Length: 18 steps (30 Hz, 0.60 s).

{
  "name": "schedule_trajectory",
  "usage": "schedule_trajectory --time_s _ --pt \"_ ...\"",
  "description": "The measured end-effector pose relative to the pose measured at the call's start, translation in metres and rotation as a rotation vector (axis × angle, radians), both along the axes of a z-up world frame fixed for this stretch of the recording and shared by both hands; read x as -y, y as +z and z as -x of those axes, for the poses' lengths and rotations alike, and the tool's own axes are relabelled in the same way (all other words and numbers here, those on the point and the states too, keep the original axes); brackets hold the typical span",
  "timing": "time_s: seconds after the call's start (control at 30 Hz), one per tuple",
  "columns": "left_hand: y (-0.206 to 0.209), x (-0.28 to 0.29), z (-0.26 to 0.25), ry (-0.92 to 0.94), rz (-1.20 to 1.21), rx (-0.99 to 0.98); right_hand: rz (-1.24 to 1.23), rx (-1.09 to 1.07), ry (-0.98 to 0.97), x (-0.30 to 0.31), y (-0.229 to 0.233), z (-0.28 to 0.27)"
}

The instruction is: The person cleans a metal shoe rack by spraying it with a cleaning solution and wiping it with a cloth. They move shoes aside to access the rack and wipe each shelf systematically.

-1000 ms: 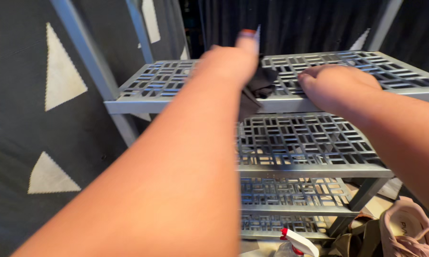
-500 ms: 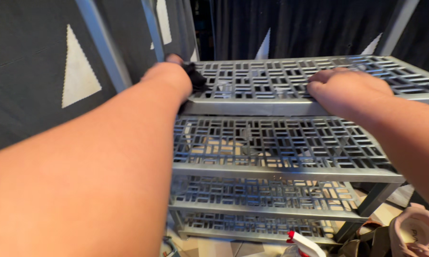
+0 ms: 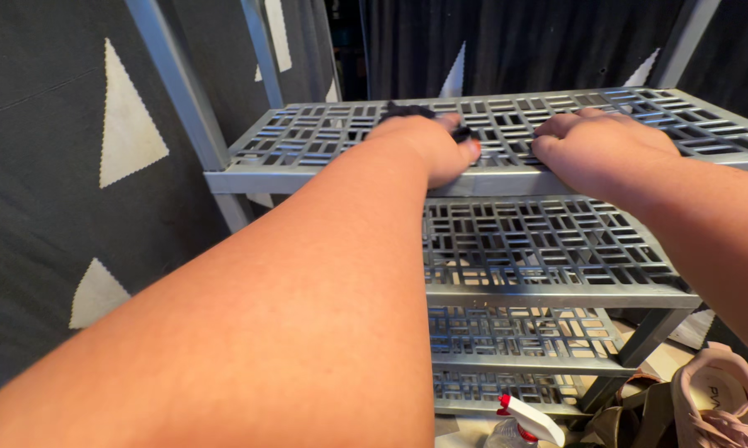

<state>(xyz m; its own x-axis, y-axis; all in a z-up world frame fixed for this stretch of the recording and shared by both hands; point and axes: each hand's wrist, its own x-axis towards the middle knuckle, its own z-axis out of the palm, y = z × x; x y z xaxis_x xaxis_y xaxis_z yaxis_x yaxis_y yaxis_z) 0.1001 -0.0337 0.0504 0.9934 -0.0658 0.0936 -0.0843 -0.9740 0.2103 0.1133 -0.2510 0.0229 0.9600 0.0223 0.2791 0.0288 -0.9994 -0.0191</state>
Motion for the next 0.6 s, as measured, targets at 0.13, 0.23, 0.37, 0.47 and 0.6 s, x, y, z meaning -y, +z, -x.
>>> schedule_trajectory --time_s 0.13,0.23,0.37,0.47,0.6 --pt "-0.005 -0.008 -0.02 -0.041 -0.06 0.052 -0.033 0.006 0.009 0.0 0.003 0.001" --pt "0.001 -0.043 -0.022 0.018 -0.17 0.124 -0.037 0.003 0.008 -0.001 0.003 0.002" --pt "0.012 -0.088 -0.013 0.4 -0.094 -0.01 -0.046 0.006 0.006 -0.002 0.004 0.005" --pt "0.008 -0.107 -0.018 0.735 0.143 0.113 -0.037 0.021 0.016 -0.003 0.004 0.005" --pt "0.006 -0.105 -0.059 0.619 0.489 0.017 -0.06 0.002 -0.014 0.0 0.0 0.006"
